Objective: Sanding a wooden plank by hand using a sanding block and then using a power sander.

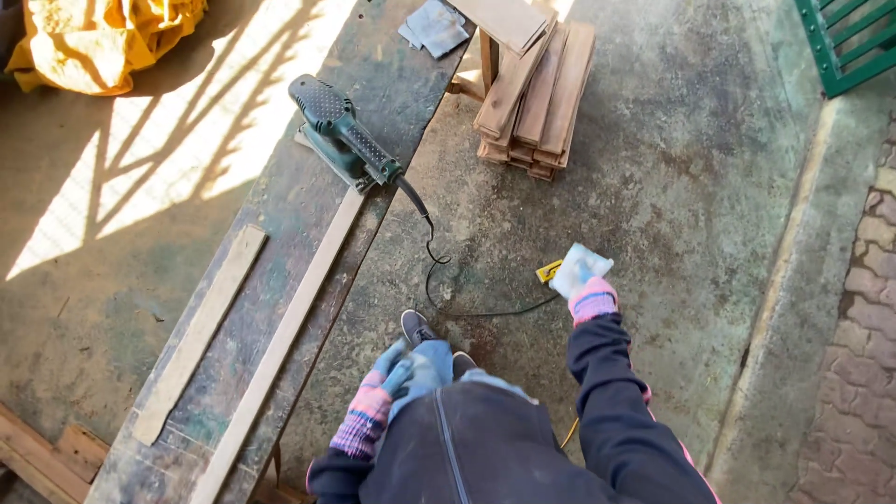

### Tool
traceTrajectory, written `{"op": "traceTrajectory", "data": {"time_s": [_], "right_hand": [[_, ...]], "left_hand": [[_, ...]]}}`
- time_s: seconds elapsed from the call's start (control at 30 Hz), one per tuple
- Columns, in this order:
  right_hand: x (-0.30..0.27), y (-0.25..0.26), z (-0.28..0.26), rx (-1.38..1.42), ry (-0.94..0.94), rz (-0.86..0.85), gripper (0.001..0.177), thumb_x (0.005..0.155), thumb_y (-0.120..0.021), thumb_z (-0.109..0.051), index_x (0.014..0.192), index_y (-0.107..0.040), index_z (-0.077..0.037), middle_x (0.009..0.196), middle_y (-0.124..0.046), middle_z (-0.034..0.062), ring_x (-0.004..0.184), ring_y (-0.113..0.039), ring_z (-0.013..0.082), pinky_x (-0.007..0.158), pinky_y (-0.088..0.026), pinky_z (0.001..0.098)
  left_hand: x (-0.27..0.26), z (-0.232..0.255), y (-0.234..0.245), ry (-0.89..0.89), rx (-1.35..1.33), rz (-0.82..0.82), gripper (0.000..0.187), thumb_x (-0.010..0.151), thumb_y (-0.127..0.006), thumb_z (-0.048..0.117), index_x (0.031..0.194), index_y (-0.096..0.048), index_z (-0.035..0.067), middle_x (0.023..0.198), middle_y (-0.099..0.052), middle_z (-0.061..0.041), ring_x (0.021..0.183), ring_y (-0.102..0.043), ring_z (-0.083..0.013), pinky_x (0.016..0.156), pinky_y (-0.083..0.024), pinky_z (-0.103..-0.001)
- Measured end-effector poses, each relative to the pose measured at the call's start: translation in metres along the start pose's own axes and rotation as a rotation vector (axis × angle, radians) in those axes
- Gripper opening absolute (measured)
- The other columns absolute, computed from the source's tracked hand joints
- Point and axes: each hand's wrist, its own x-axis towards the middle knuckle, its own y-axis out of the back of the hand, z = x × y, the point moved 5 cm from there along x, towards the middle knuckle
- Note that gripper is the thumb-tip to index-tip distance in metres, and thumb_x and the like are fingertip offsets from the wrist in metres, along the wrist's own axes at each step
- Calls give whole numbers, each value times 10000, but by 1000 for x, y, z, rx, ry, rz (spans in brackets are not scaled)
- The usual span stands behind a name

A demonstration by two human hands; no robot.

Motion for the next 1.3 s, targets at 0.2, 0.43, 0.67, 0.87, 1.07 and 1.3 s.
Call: {"op": "traceTrajectory", "data": {"time_s": [0.2, 0.43, 0.67, 0.87, 1.07, 1.3], "right_hand": [[44, 127, -29, 581, 30, 90, 359, 956, -640, -254, 1274, -707, -101, 1253, -717, 82, 1134, -672, 222, 922, -566, 386], [163, 280, -30, 1192, 122, 150, 340, 975, -667, -189, 1291, -692, -68, 1248, -726, 87, 1091, -678, 209, 931, -560, 353], [464, 331, -13, 1630, 309, 95, 330, 991, -690, -133, 1307, -679, -39, 1244, -733, 91, 1053, -683, 198, 938, -555, 325], [449, 417, -79, 1807, 328, -233, 467, 861, -727, -30, 1302, -588, -90, 1170, -736, 84, 1007, -715, 202, 914, -593, 356], [423, 412, -102, 1583, 366, -228, 498, 867, -725, -35, 1337, -564, -66, 1233, -712, 110, 1033, -698, 207, 890, -589, 381], [386, 454, -86, 1071, 480, 61, 349, 865, -828, -128, 1165, -705, -1, 1121, -749, 140, 996, -701, 258, 870, -556, 362]], "left_hand": [[4, 184, -144, -73, 28, -397, 874, 914, -710, 301, 1631, -217, 219, 1409, -610, -87, 1098, -647, -143, 855, -561, -305], [90, 310, -310, 36, -16, -228, 1088, 803, -805, 383, 1639, -127, 221, 1477, -563, -120, 975, -578, -183, 711, -554, -376], [337, 352, -353, 58, 152, 119, 1097, 755, -825, 386, 1630, -182, 229, 1508, -493, -163, 1232, -595, -363, 910, -538, -483], [542, 353, -363, -131, -76, 258, 981, 813, -824, 368, 1605, -317, 92, 1491, -557, -235, 1326, -572, -316, 1074, -455, -428], [571, 376, -397, 17, -261, 339, 956, 782, -838, 301, 1559, -319, 97, 1444, -568, -167, 1239, -580, -310, 961, -505, -473], [521, 393, -390, 0, -306, 539, 697, 840, -777, 314, 1417, -494, 42, 1292, -686, -183, 1073, -673, -275, 870, -551, -383]]}}
